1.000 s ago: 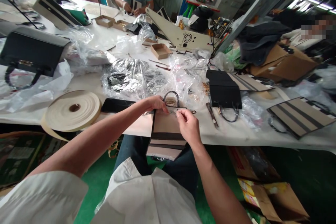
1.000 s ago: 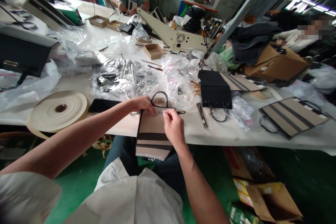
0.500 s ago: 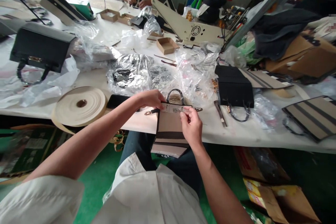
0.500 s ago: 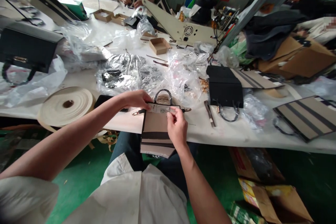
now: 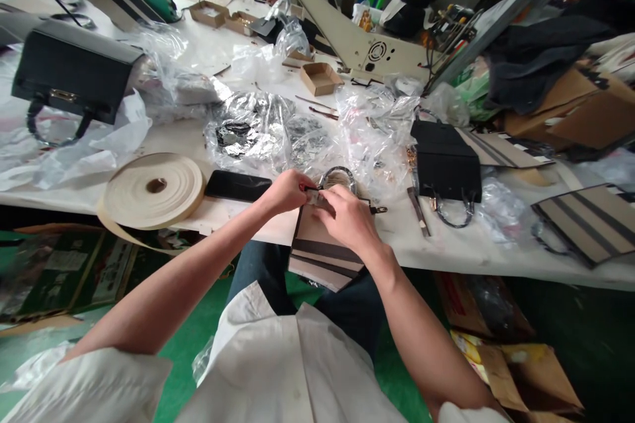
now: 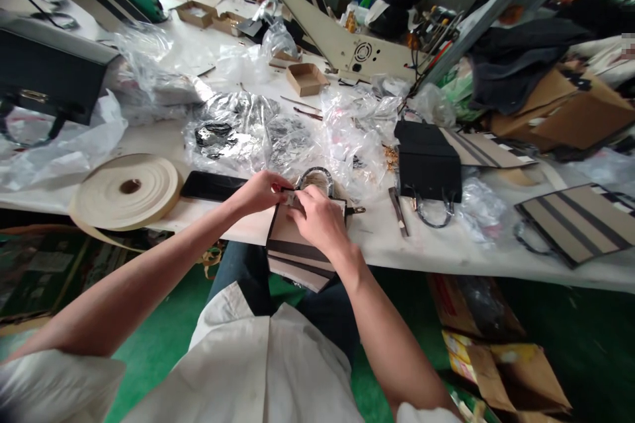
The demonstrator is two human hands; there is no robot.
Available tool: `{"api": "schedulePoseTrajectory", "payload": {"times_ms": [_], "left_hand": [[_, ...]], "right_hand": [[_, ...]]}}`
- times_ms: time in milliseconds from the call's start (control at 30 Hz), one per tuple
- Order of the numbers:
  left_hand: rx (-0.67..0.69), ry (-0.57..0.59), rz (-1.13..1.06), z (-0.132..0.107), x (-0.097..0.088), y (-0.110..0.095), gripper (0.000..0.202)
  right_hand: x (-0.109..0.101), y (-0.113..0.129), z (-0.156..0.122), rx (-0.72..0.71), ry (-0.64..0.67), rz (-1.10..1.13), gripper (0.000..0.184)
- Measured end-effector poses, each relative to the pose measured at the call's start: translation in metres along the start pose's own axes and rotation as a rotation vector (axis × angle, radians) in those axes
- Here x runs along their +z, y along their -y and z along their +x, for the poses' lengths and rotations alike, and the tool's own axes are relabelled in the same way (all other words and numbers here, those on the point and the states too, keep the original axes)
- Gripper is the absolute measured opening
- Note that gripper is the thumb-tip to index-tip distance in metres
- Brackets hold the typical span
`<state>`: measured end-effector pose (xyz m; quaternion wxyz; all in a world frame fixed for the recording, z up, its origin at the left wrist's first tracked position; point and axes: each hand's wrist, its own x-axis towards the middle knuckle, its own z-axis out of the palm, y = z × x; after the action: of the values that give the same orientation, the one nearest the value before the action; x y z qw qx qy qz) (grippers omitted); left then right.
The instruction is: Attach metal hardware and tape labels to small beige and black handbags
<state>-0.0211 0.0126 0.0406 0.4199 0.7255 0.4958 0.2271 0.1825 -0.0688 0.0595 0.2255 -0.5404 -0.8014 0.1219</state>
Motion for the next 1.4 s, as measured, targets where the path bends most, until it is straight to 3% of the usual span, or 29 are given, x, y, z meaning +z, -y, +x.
{"api": "schedulePoseTrajectory", "payload": {"times_ms": [200, 600, 800, 1067, 1267, 1400], "left_hand": [[-0.007, -0.008, -0.020, -0.003, 0.006, 0.010, 0.031], [-0.062, -0.003, -0.075, -0.002, 0.003, 0.012, 0.040], [-0.080, 0.006, -0.204, -0.002, 0.010, 0.019, 0.052], [-0.063, 0.007, -0.192, 0.002, 0.010, 0.021, 0.046], [-0.081, 0.034, -0.162, 0.002, 0.009, 0.019, 0.049], [-0.078, 0.017, -0.166, 0.002, 0.008, 0.018, 0.046]], "right_hand": [[0.008, -0.005, 0.015, -0.066, 0.059, -0.146, 0.016], [0.015, 0.003, 0.014, -0.121, 0.052, -0.196, 0.018], [0.019, -0.002, 0.010, -0.112, 0.026, -0.106, 0.019], [0.021, -0.005, 0.010, -0.055, -0.002, -0.027, 0.020], [0.014, -0.010, 0.014, 0.060, -0.109, 0.331, 0.023], [0.022, -0.007, 0.015, 0.201, -0.160, 0.474, 0.026]]}}
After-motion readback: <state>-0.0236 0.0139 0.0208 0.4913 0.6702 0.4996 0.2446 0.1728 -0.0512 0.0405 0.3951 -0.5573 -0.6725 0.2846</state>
